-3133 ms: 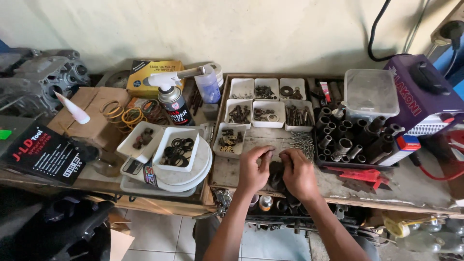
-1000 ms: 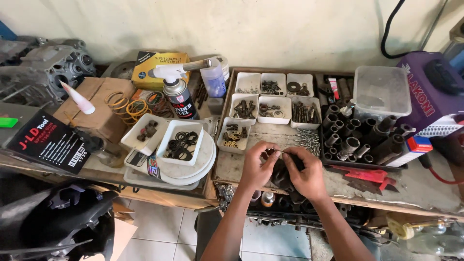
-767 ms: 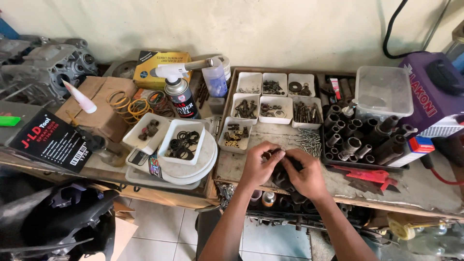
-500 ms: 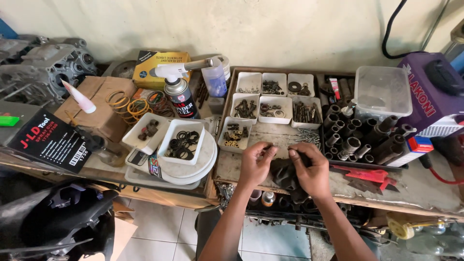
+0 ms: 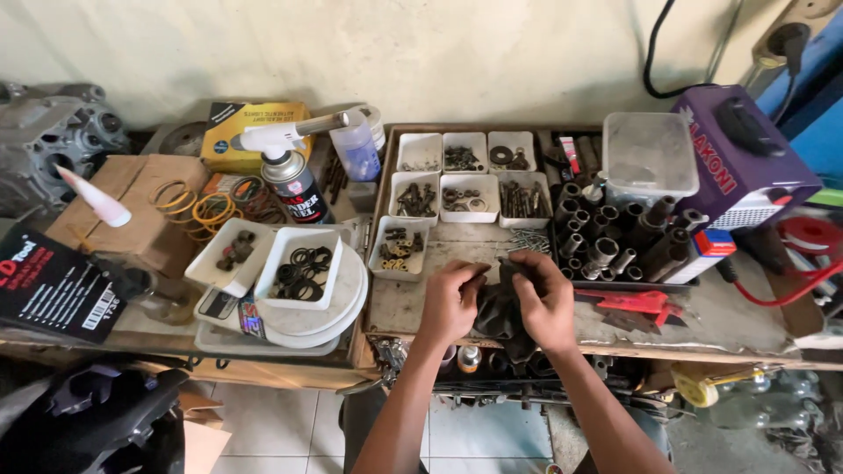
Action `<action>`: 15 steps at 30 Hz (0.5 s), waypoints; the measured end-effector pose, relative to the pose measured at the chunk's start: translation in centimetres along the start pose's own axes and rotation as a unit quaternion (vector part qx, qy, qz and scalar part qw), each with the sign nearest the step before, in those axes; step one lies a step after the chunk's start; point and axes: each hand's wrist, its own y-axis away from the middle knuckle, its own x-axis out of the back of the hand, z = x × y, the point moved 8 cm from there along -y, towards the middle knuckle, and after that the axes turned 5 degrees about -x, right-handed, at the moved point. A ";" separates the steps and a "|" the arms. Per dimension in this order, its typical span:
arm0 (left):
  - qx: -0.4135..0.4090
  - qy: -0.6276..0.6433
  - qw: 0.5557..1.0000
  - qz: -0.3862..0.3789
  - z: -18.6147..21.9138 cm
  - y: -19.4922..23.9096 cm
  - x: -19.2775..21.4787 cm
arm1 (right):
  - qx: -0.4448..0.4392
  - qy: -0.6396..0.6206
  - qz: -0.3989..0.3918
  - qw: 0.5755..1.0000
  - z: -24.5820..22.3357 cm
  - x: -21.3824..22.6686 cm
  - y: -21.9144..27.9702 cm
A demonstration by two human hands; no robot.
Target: Sort through trays of small mechanical fasteners and wipe them clean with a cloth.
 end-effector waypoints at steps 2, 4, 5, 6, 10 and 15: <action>-0.009 -0.017 1.000 -0.001 -0.2 0.3 -0.1 | 0.035 0.019 0.011 0.999 -1.5 0.1 0.1; -0.018 -0.036 0.999 -0.001 -0.5 0.4 -0.1 | 0.070 0.037 0.020 0.997 -2.5 0.0 0.2; -0.014 -0.035 0.999 0.010 -0.9 0.5 0.0 | 0.082 0.035 0.023 0.996 -2.7 -0.1 0.4; -0.009 -0.035 0.999 0.022 -1.2 0.7 0.2 | 0.093 0.032 0.024 0.995 -2.8 -0.3 0.6; -0.008 -0.039 0.999 0.015 -0.8 0.6 0.0 | 0.108 0.029 0.000 0.994 -3.4 -0.8 0.6; -0.055 -0.054 0.997 0.025 0.5 0.6 0.3 | 0.051 0.033 0.056 0.997 -1.9 0.4 0.7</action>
